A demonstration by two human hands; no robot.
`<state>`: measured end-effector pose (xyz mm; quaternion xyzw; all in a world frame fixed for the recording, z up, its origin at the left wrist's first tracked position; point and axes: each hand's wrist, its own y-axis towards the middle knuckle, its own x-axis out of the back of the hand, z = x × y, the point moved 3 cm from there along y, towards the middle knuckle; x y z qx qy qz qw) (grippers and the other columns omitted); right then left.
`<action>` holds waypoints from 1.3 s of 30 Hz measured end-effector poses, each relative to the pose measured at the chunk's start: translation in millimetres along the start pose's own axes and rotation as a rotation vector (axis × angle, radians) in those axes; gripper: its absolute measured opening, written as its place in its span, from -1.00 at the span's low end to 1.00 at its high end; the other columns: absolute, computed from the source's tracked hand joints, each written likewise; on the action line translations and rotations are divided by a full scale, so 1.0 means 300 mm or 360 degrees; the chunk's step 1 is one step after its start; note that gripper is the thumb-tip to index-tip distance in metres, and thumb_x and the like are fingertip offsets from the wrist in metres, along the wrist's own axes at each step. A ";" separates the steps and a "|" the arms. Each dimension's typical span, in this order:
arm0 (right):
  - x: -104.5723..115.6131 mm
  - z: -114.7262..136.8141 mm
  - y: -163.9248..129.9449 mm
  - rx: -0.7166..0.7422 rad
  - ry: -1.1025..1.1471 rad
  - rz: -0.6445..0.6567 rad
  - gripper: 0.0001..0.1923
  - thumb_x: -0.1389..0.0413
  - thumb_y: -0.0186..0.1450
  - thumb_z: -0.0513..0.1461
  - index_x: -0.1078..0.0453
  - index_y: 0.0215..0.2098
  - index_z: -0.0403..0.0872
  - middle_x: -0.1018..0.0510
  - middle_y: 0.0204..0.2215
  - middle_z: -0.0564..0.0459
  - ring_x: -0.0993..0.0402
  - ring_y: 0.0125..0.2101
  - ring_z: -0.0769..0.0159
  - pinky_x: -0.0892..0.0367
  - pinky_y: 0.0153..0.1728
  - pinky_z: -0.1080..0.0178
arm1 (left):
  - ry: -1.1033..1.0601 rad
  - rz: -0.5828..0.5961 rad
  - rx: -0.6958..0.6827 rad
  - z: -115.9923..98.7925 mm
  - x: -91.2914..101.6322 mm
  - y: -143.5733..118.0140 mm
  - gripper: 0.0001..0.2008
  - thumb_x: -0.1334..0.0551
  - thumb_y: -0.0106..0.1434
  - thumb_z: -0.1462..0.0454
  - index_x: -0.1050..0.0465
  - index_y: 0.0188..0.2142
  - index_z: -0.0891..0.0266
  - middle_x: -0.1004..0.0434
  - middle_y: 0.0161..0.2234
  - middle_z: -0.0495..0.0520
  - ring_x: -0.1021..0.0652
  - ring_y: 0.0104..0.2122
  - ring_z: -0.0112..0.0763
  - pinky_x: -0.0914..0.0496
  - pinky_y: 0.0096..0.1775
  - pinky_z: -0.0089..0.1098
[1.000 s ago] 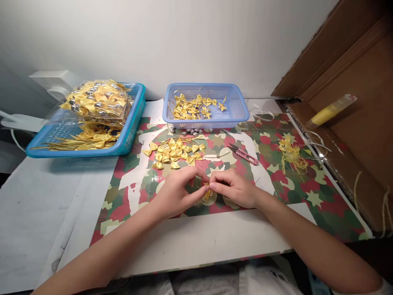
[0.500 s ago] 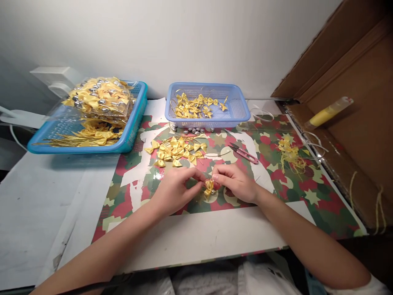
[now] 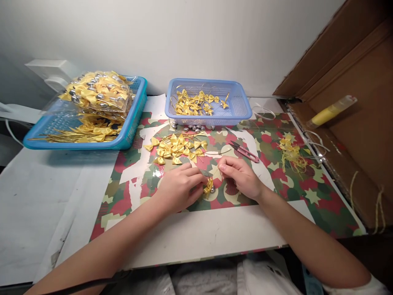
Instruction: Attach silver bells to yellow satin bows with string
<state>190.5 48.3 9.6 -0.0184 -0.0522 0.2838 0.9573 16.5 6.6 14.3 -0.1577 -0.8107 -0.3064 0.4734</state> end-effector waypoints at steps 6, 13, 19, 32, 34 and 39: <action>0.002 -0.001 0.005 0.0019 0.0006 -0.0022 -0.65 -0.01 0.34 -0.06 -0.18 -0.53 -0.07 -0.17 -0.58 0.16 -0.11 -0.55 0.44 -0.14 -0.56 0.36 | 0.0039 -0.0036 -0.0043 -0.004 0.011 0.003 -0.79 -0.12 0.21 0.40 -0.53 -0.30 0.20 -0.55 -0.30 0.06 -0.36 -0.43 -0.37 -0.30 -0.39 -0.35; -0.012 0.014 0.009 0.0074 -0.0157 0.0065 -0.66 0.03 0.36 -0.07 -0.17 -0.51 -0.07 -0.21 -0.59 0.16 -0.13 -0.57 0.44 -0.13 -0.54 0.35 | -0.0481 -0.0099 0.0374 -0.017 0.034 0.044 -0.88 -0.22 0.25 0.25 -0.52 -0.32 0.21 -0.49 -0.33 0.07 -0.45 -0.30 -0.34 -0.33 -0.24 -0.31; 0.006 0.064 -0.003 0.0556 -0.1073 -0.0316 -0.84 -0.05 0.27 -0.22 -0.41 -0.21 -0.06 -0.46 -0.24 -0.04 -0.31 -0.18 0.17 -0.27 -0.16 0.10 | -0.0694 -0.0014 0.0513 -0.002 0.018 0.045 -0.84 -0.23 0.25 0.24 -0.54 -0.43 0.19 -0.47 -0.40 0.02 -0.44 -0.34 -0.37 -0.31 -0.21 -0.30; -0.009 0.055 -0.020 0.1069 -0.1407 -0.0076 -0.84 -0.08 0.32 -0.28 -0.51 -0.24 0.02 -0.61 -0.39 0.10 -0.43 -0.26 0.26 -0.07 0.09 -0.03 | -0.0965 0.0080 0.0770 0.023 -0.005 0.033 -0.82 -0.26 0.23 0.17 -0.59 -0.41 0.17 -0.47 -0.42 0.02 -0.45 -0.32 -0.35 -0.33 -0.28 -0.34; -0.001 0.056 -0.020 0.1055 -0.1398 -0.0074 -0.83 -0.08 0.33 -0.29 -0.52 -0.31 0.03 -0.60 -0.46 0.12 -0.42 -0.35 0.30 -0.06 0.08 -0.04 | -0.0953 0.0098 0.0755 0.028 -0.010 0.029 -0.82 -0.25 0.24 0.15 -0.59 -0.39 0.16 -0.48 -0.40 0.03 -0.45 -0.31 -0.34 -0.33 -0.27 -0.33; 0.008 0.062 -0.020 0.0961 -0.1342 -0.0088 -0.79 -0.05 0.33 -0.31 -0.52 -0.37 0.01 -0.59 -0.48 0.10 -0.39 -0.36 0.29 -0.12 0.02 0.00 | -0.0715 0.0106 0.0585 0.024 -0.007 0.024 -0.82 -0.23 0.27 0.18 -0.59 -0.36 0.14 -0.45 -0.36 0.03 -0.42 -0.28 -0.33 -0.30 -0.18 -0.28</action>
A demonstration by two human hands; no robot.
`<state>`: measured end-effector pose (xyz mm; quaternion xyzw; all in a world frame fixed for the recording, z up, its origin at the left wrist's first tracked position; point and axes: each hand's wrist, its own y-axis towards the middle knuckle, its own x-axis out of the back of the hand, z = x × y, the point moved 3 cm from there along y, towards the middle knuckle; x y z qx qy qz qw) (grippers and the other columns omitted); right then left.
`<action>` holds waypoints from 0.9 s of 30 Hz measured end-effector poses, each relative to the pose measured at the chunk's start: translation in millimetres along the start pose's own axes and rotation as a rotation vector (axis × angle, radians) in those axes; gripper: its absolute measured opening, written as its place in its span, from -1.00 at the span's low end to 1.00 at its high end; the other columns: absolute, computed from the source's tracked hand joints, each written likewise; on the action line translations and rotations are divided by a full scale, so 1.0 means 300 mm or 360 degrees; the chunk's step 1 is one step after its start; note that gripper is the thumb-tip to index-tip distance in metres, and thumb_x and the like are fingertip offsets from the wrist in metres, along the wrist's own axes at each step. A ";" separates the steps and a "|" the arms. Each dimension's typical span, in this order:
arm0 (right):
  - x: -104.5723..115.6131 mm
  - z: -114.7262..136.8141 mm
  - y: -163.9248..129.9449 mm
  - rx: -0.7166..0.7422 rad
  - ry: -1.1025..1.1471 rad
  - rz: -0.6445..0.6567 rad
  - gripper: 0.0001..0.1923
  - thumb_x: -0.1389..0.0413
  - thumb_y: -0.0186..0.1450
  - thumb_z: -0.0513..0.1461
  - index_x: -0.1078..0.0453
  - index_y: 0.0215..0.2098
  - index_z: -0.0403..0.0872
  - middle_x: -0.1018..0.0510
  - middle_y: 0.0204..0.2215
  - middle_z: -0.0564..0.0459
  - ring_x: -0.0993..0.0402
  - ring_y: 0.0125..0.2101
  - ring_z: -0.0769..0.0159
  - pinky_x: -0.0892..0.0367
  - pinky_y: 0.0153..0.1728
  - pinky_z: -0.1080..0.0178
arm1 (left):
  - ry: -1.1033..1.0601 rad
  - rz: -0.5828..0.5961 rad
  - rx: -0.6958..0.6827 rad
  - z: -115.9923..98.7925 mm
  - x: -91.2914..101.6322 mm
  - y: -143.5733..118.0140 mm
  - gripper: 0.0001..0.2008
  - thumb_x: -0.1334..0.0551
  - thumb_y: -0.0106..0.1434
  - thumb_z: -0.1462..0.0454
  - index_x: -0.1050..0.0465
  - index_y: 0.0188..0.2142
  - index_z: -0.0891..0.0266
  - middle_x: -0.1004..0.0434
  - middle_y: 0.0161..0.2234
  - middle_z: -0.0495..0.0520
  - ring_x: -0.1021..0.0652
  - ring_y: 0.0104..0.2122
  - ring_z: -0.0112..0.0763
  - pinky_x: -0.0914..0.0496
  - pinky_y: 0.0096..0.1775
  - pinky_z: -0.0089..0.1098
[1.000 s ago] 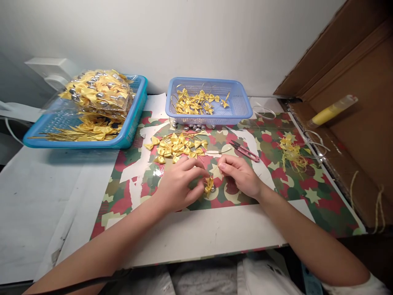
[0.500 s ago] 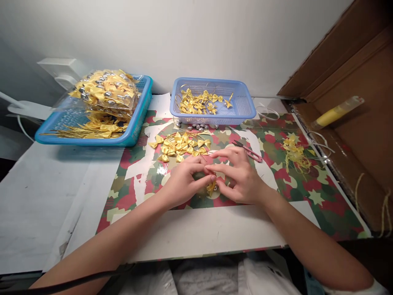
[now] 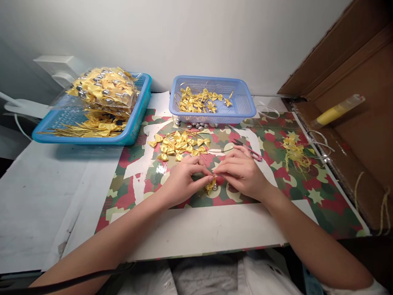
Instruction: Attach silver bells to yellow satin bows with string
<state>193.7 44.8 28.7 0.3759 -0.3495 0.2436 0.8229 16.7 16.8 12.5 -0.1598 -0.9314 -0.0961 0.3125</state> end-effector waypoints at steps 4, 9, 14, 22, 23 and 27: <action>0.002 -0.001 0.006 -0.0089 0.0025 -0.0031 -0.79 -0.05 0.33 -0.31 -0.50 -0.38 0.00 -0.59 -0.46 0.07 -0.39 -0.32 0.27 -0.19 -0.05 0.06 | 0.0200 -0.0039 -0.0098 -0.013 0.002 -0.002 -0.82 -0.21 0.28 0.19 -0.59 -0.36 0.13 -0.36 -0.37 0.03 -0.37 -0.30 -0.33 -0.27 -0.15 -0.24; -0.010 0.000 0.006 -0.0079 0.0069 -0.0050 -0.82 -0.06 0.32 -0.33 -0.48 -0.37 -0.02 -0.60 -0.43 0.06 -0.39 -0.32 0.26 -0.21 -0.15 0.12 | 0.0196 -0.0033 -0.0092 -0.022 -0.001 -0.002 -0.81 -0.17 0.30 0.21 -0.57 -0.33 0.16 -0.32 -0.37 0.04 -0.35 -0.30 -0.32 -0.27 -0.18 -0.25; -0.025 -0.005 0.003 -0.0087 0.0109 -0.0066 -0.83 -0.06 0.32 -0.33 -0.48 -0.36 -0.03 -0.61 -0.43 0.06 -0.39 -0.32 0.27 -0.22 -0.16 0.13 | 0.0214 -0.0032 -0.0094 -0.016 -0.009 0.001 -0.80 -0.21 0.27 0.17 -0.58 -0.39 0.15 -0.31 -0.41 0.02 -0.34 -0.33 -0.34 -0.27 -0.17 -0.25; -0.004 -0.022 0.008 -0.0288 0.0044 -0.0250 -0.83 -0.10 0.31 -0.30 -0.51 -0.38 -0.02 -0.61 -0.43 0.04 -0.41 -0.32 0.23 -0.25 -0.21 0.12 | 0.0281 -0.0012 -0.0089 -0.006 -0.022 -0.001 -0.73 -0.16 0.32 0.18 -0.60 -0.40 0.17 -0.28 -0.43 0.03 -0.31 -0.38 -0.37 -0.26 -0.27 -0.30; -0.001 -0.024 0.008 -0.0311 0.0027 -0.0282 -0.84 -0.11 0.30 -0.31 -0.51 -0.39 -0.03 -0.61 -0.43 0.04 -0.41 -0.32 0.23 -0.26 -0.21 0.12 | 0.0287 -0.0006 -0.0091 -0.007 -0.023 -0.002 -0.72 -0.16 0.32 0.18 -0.60 -0.40 0.17 -0.28 -0.43 0.02 -0.31 -0.38 -0.38 -0.25 -0.27 -0.30; 0.003 -0.036 0.002 -0.0373 -0.0004 -0.0375 -0.86 -0.13 0.28 -0.33 -0.50 -0.39 -0.03 -0.61 -0.44 0.05 -0.40 -0.33 0.22 -0.27 -0.24 0.13 | 0.0288 0.0030 -0.0070 -0.007 -0.027 -0.001 -0.73 -0.15 0.32 0.18 -0.61 -0.38 0.16 -0.28 -0.42 0.04 -0.31 -0.37 -0.36 -0.25 -0.29 -0.32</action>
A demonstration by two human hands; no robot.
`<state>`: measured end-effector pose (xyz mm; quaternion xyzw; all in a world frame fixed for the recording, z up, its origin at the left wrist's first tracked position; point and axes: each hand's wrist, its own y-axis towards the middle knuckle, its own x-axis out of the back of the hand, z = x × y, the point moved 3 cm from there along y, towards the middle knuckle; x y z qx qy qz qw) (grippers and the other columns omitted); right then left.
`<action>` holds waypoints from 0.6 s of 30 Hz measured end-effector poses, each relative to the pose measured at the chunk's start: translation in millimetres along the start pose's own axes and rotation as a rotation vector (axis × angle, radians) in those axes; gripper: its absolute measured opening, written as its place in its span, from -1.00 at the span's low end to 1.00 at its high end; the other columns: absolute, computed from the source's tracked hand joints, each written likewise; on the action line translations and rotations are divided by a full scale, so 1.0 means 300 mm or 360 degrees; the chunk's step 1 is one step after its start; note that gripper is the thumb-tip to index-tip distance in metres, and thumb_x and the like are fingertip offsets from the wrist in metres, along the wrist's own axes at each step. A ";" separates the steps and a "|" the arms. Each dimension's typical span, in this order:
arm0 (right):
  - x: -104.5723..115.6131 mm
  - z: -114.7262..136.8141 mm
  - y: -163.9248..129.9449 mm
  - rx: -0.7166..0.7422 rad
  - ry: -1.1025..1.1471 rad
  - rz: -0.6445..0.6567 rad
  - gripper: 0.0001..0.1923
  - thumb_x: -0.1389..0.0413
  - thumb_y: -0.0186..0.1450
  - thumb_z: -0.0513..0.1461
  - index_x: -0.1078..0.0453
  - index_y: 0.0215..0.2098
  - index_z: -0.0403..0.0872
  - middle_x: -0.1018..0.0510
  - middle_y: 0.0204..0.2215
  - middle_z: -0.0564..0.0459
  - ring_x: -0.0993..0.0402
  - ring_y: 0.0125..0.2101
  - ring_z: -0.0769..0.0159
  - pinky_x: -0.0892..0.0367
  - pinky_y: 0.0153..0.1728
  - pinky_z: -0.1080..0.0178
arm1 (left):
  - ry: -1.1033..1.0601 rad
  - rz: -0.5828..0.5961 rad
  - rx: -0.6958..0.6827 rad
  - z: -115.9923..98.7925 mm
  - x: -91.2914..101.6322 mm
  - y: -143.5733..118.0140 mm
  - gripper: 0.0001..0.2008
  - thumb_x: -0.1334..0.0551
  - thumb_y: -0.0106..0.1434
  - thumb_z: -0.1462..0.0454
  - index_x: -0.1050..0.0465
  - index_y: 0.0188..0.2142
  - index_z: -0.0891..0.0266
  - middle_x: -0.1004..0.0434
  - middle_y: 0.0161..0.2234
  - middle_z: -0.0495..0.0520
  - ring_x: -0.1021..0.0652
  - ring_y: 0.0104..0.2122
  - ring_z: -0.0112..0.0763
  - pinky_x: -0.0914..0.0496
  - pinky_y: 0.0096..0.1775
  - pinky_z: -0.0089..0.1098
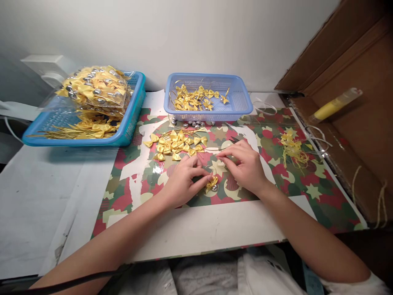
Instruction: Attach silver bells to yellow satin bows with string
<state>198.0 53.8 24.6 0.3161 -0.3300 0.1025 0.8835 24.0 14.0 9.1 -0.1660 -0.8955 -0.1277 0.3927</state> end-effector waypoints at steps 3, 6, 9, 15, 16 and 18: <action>0.001 -0.010 0.001 -0.0046 -0.0006 -0.0012 -0.86 -0.13 0.27 -0.34 -0.50 -0.37 -0.02 -0.60 -0.44 0.06 -0.39 -0.32 0.21 -0.28 -0.25 0.14 | -0.0006 0.0006 0.0002 -0.002 -0.004 0.001 -0.74 -0.16 0.31 0.18 -0.62 -0.38 0.16 -0.29 -0.42 0.05 -0.30 -0.36 -0.35 -0.25 -0.30 -0.33; 0.006 -0.009 0.005 -0.0059 -0.0020 0.0040 -0.88 -0.13 0.26 -0.34 -0.50 -0.37 -0.03 -0.60 -0.42 0.05 -0.37 -0.29 0.20 -0.28 -0.22 0.12 | -0.0019 0.0014 -0.0007 -0.006 -0.006 0.001 -0.75 -0.17 0.31 0.19 -0.61 -0.37 0.16 -0.28 -0.41 0.05 -0.30 -0.36 -0.35 -0.24 -0.30 -0.33; 0.015 0.010 0.005 0.0052 -0.0025 0.0105 -0.86 -0.12 0.24 -0.35 -0.50 -0.33 -0.04 -0.60 -0.26 0.02 -0.33 -0.18 0.17 -0.26 -0.11 0.07 | -0.0034 0.0012 -0.0018 -0.008 -0.005 0.000 -0.74 -0.16 0.32 0.19 -0.61 -0.38 0.16 -0.28 -0.42 0.04 -0.30 -0.37 -0.35 -0.24 -0.29 -0.32; -0.004 0.044 -0.020 0.0287 -0.0053 0.0539 -0.80 -0.10 0.21 -0.35 -0.52 -0.27 0.01 -0.52 -0.05 0.04 -0.25 -0.03 0.11 -0.14 0.06 -0.03 | -0.0102 0.0003 -0.0025 -0.007 -0.008 -0.001 -0.74 -0.16 0.32 0.17 -0.60 -0.38 0.17 -0.28 -0.42 0.04 -0.31 -0.35 -0.35 -0.22 -0.29 -0.32; -0.008 0.045 -0.023 0.0283 -0.0084 0.0593 -0.80 -0.10 0.22 -0.34 -0.52 -0.27 0.01 -0.51 -0.04 0.04 -0.23 0.00 0.09 -0.12 0.08 -0.06 | -0.0108 0.0001 -0.0019 -0.006 -0.009 -0.001 -0.74 -0.16 0.32 0.17 -0.60 -0.38 0.16 -0.28 -0.42 0.04 -0.31 -0.35 -0.35 -0.21 -0.29 -0.32; -0.010 0.044 -0.024 0.0273 -0.0139 0.0645 -0.82 -0.09 0.24 -0.32 -0.52 -0.28 0.01 -0.50 -0.03 0.03 -0.22 0.02 0.08 -0.09 0.10 -0.09 | -0.0111 -0.0004 -0.0014 -0.005 -0.010 0.000 -0.74 -0.16 0.32 0.15 -0.60 -0.37 0.15 -0.27 -0.43 0.03 -0.30 -0.35 -0.35 -0.21 -0.29 -0.32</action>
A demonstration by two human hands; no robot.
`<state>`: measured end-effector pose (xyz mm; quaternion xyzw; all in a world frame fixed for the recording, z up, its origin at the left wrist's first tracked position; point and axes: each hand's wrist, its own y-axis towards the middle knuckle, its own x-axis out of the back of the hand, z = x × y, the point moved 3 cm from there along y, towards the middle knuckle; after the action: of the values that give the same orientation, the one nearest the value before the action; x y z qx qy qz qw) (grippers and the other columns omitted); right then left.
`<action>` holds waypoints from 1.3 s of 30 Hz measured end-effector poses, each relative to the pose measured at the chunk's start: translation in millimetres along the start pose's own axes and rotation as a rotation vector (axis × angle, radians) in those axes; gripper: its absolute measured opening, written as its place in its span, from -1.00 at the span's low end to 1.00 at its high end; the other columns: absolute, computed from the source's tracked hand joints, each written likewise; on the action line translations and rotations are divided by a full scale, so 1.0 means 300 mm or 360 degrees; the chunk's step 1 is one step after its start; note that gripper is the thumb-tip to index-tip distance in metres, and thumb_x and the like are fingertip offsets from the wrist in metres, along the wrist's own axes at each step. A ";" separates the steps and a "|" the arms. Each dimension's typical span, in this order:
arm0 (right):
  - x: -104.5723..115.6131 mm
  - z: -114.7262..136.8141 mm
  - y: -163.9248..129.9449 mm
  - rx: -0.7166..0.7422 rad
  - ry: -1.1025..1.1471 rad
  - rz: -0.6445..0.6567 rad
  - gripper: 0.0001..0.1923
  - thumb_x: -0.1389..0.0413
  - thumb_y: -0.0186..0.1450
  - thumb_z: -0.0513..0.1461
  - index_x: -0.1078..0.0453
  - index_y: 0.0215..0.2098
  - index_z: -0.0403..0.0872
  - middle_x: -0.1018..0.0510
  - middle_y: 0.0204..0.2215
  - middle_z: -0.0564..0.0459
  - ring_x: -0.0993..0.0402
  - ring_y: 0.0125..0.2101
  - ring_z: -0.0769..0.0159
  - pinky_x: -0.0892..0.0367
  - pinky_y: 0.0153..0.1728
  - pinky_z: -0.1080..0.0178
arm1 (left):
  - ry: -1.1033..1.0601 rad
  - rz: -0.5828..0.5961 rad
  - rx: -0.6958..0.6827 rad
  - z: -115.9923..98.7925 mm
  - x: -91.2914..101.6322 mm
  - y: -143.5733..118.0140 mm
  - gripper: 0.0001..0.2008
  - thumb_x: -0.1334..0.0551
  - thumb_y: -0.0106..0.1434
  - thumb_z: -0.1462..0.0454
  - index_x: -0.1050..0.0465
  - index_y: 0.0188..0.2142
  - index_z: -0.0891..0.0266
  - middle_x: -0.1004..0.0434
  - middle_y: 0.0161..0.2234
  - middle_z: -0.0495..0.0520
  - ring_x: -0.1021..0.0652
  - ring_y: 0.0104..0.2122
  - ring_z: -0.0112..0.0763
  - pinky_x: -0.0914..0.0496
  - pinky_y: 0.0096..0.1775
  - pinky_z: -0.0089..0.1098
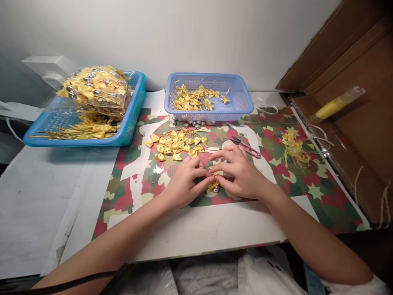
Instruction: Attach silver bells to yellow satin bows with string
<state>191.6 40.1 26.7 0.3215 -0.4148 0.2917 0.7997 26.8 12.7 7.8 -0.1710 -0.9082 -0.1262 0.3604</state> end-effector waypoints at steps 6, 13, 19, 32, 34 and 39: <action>0.004 -0.003 0.002 -0.0012 -0.0080 0.0097 -0.84 -0.06 0.31 -0.29 -0.49 -0.31 -0.02 -0.49 -0.04 0.00 -0.22 0.01 0.08 -0.08 0.12 -0.11 | 0.0008 0.0015 -0.0020 0.001 -0.002 -0.001 -0.74 -0.16 0.32 0.16 -0.60 -0.37 0.16 -0.27 -0.43 0.04 -0.29 -0.35 -0.34 -0.21 -0.29 -0.32; 0.000 0.000 0.003 -0.0068 -0.0059 0.0207 -0.84 -0.04 0.32 -0.28 -0.47 -0.33 -0.05 -0.45 -0.02 -0.04 -0.18 0.04 0.07 -0.07 0.14 -0.11 | 0.0025 0.0012 -0.0008 0.000 -0.007 -0.001 -0.73 -0.16 0.32 0.18 -0.60 -0.39 0.18 -0.26 -0.44 0.04 -0.28 -0.37 -0.35 -0.21 -0.30 -0.32; 0.001 -0.011 0.001 -0.0043 -0.0038 0.0210 -0.80 -0.01 0.36 -0.26 -0.46 -0.35 -0.06 -0.44 -0.04 -0.06 -0.19 0.01 0.09 -0.12 0.11 -0.08 | -0.0048 0.0031 -0.0025 -0.003 0.007 -0.003 -0.65 -0.06 0.38 0.21 -0.57 -0.40 0.20 -0.30 -0.42 0.04 -0.32 -0.35 -0.35 -0.22 -0.26 -0.30; 0.004 -0.012 -0.001 -0.0065 0.0003 0.0167 -0.82 -0.02 0.34 -0.29 -0.46 -0.34 -0.05 -0.44 -0.05 -0.05 -0.19 0.01 0.10 -0.10 0.10 -0.06 | -0.0060 -0.0003 -0.0028 -0.003 0.024 -0.004 -0.83 -0.21 0.27 0.23 -0.55 -0.39 0.19 -0.34 -0.34 0.03 -0.39 -0.28 -0.33 -0.25 -0.15 -0.25; 0.003 -0.014 -0.002 -0.0069 0.0001 0.0154 -0.82 -0.02 0.34 -0.28 -0.45 -0.34 -0.05 -0.45 -0.06 -0.06 -0.19 0.01 0.10 -0.09 0.10 -0.06 | -0.0022 0.0026 -0.0062 -0.006 0.025 -0.003 -0.82 -0.20 0.28 0.23 -0.55 -0.39 0.19 -0.34 -0.35 0.03 -0.38 -0.30 -0.34 -0.24 -0.15 -0.24; 0.002 -0.016 -0.001 -0.0085 0.0028 0.0124 -0.83 -0.01 0.33 -0.29 -0.43 -0.36 -0.05 -0.46 -0.09 -0.05 -0.20 -0.01 0.10 -0.10 0.08 -0.06 | 0.0082 0.0042 -0.0150 -0.011 0.023 0.000 -0.73 -0.13 0.32 0.21 -0.55 -0.43 0.19 -0.37 -0.36 0.06 -0.32 -0.35 -0.34 -0.22 -0.23 -0.25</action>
<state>194.6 43.6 25.0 0.2812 -0.4277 0.3142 0.7996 24.2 13.0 14.9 -0.1966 -0.8893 -0.1685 0.3770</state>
